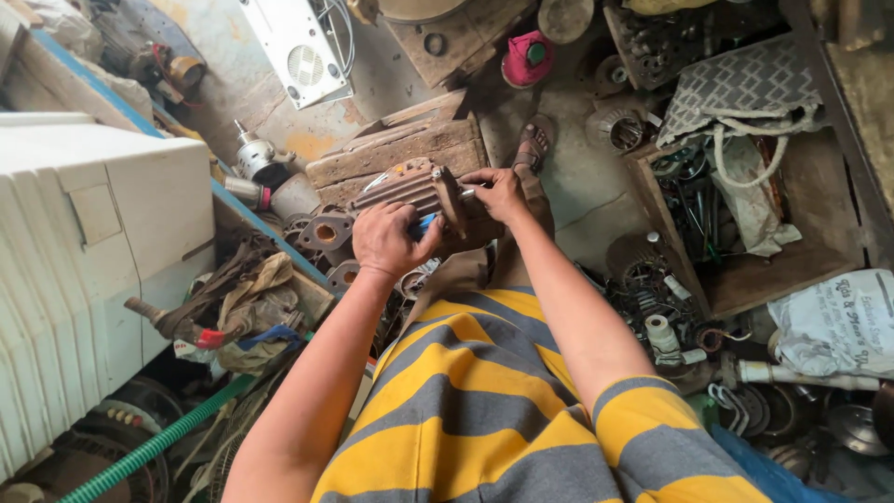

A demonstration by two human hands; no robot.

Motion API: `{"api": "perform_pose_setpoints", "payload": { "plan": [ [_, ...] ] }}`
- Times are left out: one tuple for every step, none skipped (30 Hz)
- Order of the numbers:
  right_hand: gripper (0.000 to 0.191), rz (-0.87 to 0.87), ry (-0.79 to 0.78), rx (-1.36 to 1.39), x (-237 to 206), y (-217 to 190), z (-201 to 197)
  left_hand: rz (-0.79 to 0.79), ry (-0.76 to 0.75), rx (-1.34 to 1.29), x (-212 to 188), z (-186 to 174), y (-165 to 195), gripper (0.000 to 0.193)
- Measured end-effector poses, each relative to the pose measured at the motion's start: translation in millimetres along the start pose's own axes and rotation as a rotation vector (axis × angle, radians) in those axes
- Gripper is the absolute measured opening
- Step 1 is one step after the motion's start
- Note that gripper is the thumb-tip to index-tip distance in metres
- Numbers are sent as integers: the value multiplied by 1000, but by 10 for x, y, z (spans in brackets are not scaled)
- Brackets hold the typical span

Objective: The person removes a retaining clip from a motor housing using pliers, then uses a hammer to tap the housing onto a motor shaft. The person then uses a wrench to tighten a bolt on the motor assembly.

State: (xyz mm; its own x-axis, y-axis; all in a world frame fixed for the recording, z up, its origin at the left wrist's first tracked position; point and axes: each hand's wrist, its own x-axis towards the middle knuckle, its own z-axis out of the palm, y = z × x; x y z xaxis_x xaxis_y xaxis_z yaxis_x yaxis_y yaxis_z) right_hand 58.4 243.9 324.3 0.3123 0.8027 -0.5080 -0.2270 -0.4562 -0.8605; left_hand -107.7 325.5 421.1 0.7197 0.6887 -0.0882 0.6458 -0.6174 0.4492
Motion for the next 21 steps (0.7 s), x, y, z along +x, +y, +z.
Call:
{"api": "perform_pose_setpoints", "payload": {
  "plan": [
    [20,30,-10,77,6,5,8,-2,2,1,1,-5,-2,41],
    [20,27,-13,47,16,12,17,-3,5,2,2,-8,-8,40],
    [20,25,-16,16,26,18,22,-5,2,-4,2,-12,-13,41],
    [20,22,-21,-15,37,23,28,-7,0,-9,0,-16,-20,41],
    [20,24,-40,-23,47,24,30,-9,-1,-14,0,-21,-28,41],
    [20,26,-61,-31,56,29,32,-4,4,-19,-4,-23,-37,40],
    [20,27,-81,-39,66,44,30,0,11,-22,-8,-22,-48,40],
    [21,13,-78,-24,73,67,28,4,17,-24,-10,-24,-59,40],
    [22,0,-76,-8,76,76,28,1,12,-28,-14,-24,-69,40],
    [24,-13,-73,9,77,82,29,-2,6,-31,-14,-23,-80,40],
    [22,-6,-62,-27,74,85,33,-5,-1,-35,-17,-21,-89,40],
    [21,0,-52,-64,71,82,38,-9,-8,-36,-19,-19,-98,40],
    [19,3,-39,-99,66,74,46,-10,-14,-36,-21,-17,-104,40],
    [19,2,-35,-123,62,60,55,-9,-19,-34,-18,-18,-113,40],
    [19,0,-30,-147,59,42,65,-7,-16,-30,-14,-19,-120,41],
    [19,0,-26,-171,55,25,77,-7,-15,-27,-15,-21,-122,41],
    [18,2,-16,-185,52,9,88,-7,-13,-24,-14,-25,-126,41],
    [18,3,-4,-198,48,-5,101,-14,-18,-31,-12,-30,-128,41],
    [18,4,10,-211,43,-15,111,-20,-23,-39,-10,-34,-128,41],
    [17,-7,10,-176,38,-22,124,-27,-29,-48,-8,-41,-129,41],
    [16,-17,11,-142,31,-23,138,-27,-31,-48,-8,-46,-129,41]
  ]
}}
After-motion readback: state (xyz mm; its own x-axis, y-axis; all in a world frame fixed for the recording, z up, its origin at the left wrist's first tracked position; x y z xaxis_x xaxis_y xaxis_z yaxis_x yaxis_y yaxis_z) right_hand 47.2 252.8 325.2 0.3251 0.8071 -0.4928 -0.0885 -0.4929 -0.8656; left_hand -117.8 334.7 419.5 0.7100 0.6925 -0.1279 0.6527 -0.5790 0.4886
